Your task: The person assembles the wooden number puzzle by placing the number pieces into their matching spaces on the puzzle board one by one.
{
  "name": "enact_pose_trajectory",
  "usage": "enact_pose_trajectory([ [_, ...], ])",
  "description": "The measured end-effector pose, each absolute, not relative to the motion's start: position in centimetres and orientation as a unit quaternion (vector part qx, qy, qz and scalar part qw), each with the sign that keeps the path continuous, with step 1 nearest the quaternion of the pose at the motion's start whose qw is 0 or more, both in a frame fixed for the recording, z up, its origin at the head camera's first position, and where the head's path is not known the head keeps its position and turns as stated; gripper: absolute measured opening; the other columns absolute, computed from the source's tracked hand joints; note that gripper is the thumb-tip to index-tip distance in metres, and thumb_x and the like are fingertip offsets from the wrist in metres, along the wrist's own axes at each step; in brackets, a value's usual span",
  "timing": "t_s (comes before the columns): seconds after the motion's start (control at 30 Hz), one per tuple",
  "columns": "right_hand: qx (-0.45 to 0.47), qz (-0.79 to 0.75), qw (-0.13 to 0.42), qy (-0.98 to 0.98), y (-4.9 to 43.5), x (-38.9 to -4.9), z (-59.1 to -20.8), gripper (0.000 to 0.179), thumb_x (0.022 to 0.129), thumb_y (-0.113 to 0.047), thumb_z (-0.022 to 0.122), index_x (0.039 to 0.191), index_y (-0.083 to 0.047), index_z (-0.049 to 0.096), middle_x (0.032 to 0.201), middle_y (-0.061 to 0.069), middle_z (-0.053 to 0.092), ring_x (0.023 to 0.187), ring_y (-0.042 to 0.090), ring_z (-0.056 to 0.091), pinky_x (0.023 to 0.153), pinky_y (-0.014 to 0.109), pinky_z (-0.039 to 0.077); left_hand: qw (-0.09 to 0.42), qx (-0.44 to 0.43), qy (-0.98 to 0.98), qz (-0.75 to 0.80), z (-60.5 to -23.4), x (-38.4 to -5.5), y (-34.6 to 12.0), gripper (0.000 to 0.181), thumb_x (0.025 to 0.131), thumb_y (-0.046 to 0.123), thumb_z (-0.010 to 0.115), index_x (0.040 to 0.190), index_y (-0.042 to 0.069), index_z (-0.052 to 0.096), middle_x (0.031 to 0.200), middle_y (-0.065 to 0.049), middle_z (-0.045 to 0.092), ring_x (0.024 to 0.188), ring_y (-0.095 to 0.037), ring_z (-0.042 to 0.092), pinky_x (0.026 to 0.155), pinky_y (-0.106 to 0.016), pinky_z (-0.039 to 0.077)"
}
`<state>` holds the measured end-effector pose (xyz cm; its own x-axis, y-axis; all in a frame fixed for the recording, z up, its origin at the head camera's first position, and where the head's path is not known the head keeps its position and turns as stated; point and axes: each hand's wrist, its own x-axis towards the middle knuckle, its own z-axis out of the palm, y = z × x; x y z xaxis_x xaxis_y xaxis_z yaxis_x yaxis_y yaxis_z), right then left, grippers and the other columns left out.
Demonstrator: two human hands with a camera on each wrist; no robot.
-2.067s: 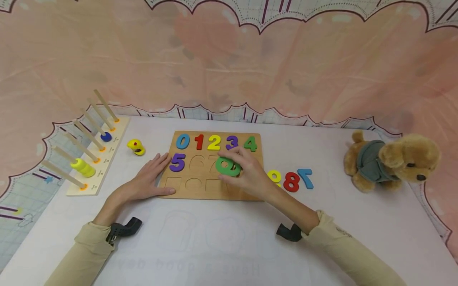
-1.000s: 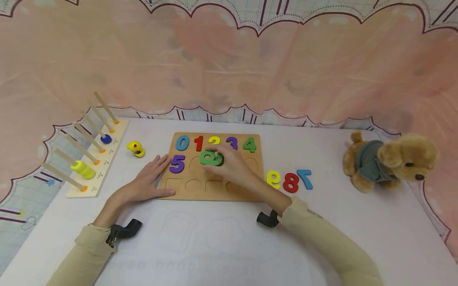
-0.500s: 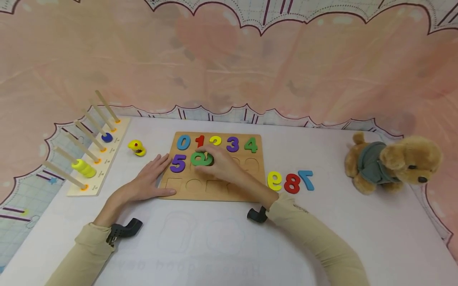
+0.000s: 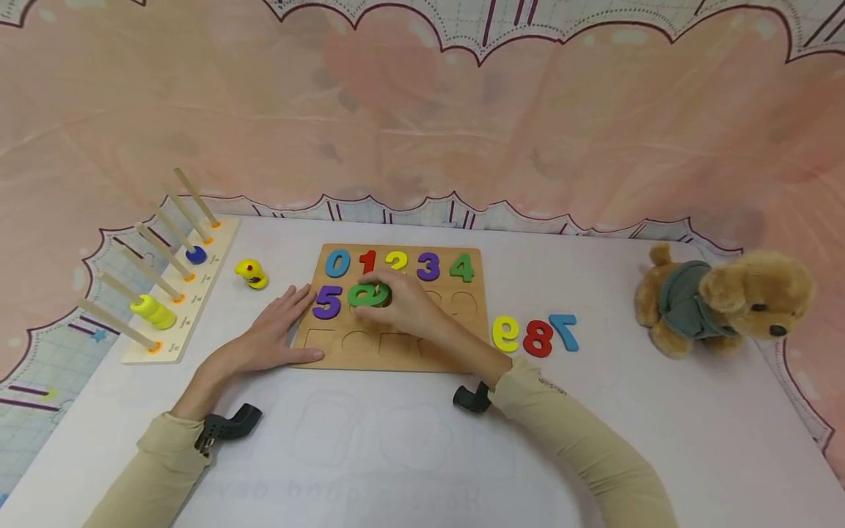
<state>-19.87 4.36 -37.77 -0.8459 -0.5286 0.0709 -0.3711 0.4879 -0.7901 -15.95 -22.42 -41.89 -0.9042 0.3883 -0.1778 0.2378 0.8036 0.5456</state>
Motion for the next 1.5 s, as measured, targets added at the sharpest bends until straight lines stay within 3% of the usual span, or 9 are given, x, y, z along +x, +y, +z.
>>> enact_pose_trajectory([
  [0.13, -0.259, -0.435, 0.088, 0.858, 4.38, -19.92, -37.77, 0.045, 0.083, -0.021, 0.077, 0.124, -0.01, 0.063, 0.11, 0.009, 0.063, 0.098, 0.021, 0.057, 0.081, 0.025, 0.053, 0.141, 0.167, 0.939, 0.264, -41.88, -15.97, -22.44, 0.109, 0.079, 0.056, 0.071, 0.157, 0.008, 0.012, 0.165, -0.015, 0.004, 0.152, -0.038, -0.006, 0.122, -0.058, -0.003],
  [0.33, -0.279, -0.43, 0.069, 0.856, 4.47, -19.92, -37.87, 0.043, 0.082, -0.02, 0.078, 0.121, -0.008, 0.064, 0.108, 0.009, 0.062, 0.098, 0.021, 0.055, 0.08, 0.032, 0.054, 0.138, 0.169, 0.94, 0.262, -41.9, -16.01, -22.45, 0.109, 0.079, 0.056, 0.071, 0.157, 0.009, 0.012, 0.165, -0.015, 0.004, 0.152, -0.038, -0.005, 0.122, -0.058, -0.002],
  [0.6, -0.28, -0.423, 0.085, 0.858, 4.48, -19.78, -37.7, 0.044, 0.08, -0.028, 0.08, 0.118, -0.01, 0.066, 0.11, 0.005, 0.062, 0.098, 0.019, 0.054, 0.079, 0.024, 0.052, 0.137, 0.169, 0.94, 0.261, -41.78, -15.98, -22.47, 0.109, 0.079, 0.056, 0.071, 0.157, 0.009, 0.012, 0.165, -0.015, 0.004, 0.152, -0.038, -0.005, 0.122, -0.058, -0.002],
  [0.83, -0.266, -0.478, 0.111, 0.83, 4.2, -19.86, -37.77, 0.036, 0.091, -0.026, 0.068, 0.117, -0.004, 0.058, 0.099, 0.006, 0.058, 0.082, 0.018, 0.051, 0.064, 0.018, 0.044, 0.137, 0.17, 0.94, 0.263, -41.85, -15.98, -22.48, 0.109, 0.079, 0.055, 0.072, 0.156, 0.008, 0.012, 0.165, -0.015, 0.004, 0.152, -0.038, -0.006, 0.122, -0.058, -0.003],
  [1.03, -0.254, -0.518, 0.125, 0.807, 4.19, -19.82, -37.89, 0.027, 0.097, -0.02, 0.06, 0.115, -0.001, 0.054, 0.095, 0.008, 0.056, 0.078, 0.019, 0.05, 0.063, 0.017, 0.043, 0.14, 0.168, 0.939, 0.264, -41.86, -15.96, -22.4, 0.109, 0.079, 0.055, 0.072, 0.156, 0.008, 0.012, 0.165, -0.016, 0.004, 0.152, -0.038, -0.006, 0.122, -0.059, -0.003],
  [1.2, -0.247, -0.522, 0.113, 0.808, 4.35, -19.82, -37.87, 0.039, 0.096, -0.02, 0.06, 0.125, 0.0, 0.043, 0.1, 0.01, 0.06, 0.082, 0.018, 0.054, 0.067, 0.017, 0.046, 0.14, 0.167, 0.94, 0.264, -41.83, -15.94, -22.36, 0.109, 0.079, 0.055, 0.072, 0.156, 0.008, 0.012, 0.165, -0.016, 0.004, 0.152, -0.038, -0.006, 0.122, -0.058, -0.003],
  [1.37, -0.248, -0.511, 0.112, 0.815, 4.41, -19.84, -37.94, 0.054, 0.098, -0.022, 0.057, 0.134, 0.002, 0.023, 0.083, 0.006, 0.05, 0.073, 0.017, 0.047, 0.06, 0.017, 0.038, 0.138, 0.166, 0.94, 0.263, -41.83, -15.94, -22.43, 0.109, 0.079, 0.056, 0.072, 0.157, 0.009, 0.011, 0.165, -0.016, 0.004, 0.152, -0.038, -0.006, 0.122, -0.058, -0.003],
  [1.5, -0.249, -0.491, 0.1, 0.829, 4.49, -19.74, -38.1, 0.055, 0.099, -0.027, 0.055, 0.138, -0.003, 0.024, 0.086, 0.007, 0.046, 0.074, 0.019, 0.045, 0.058, 0.019, 0.037, 0.139, 0.167, 0.939, 0.265, -41.97, -15.99, -22.43, 0.109, 0.079, 0.056, 0.071, 0.157, 0.009, 0.011, 0.165, -0.015, 0.004, 0.152, -0.038, -0.006, 0.122, -0.058, -0.003],
])
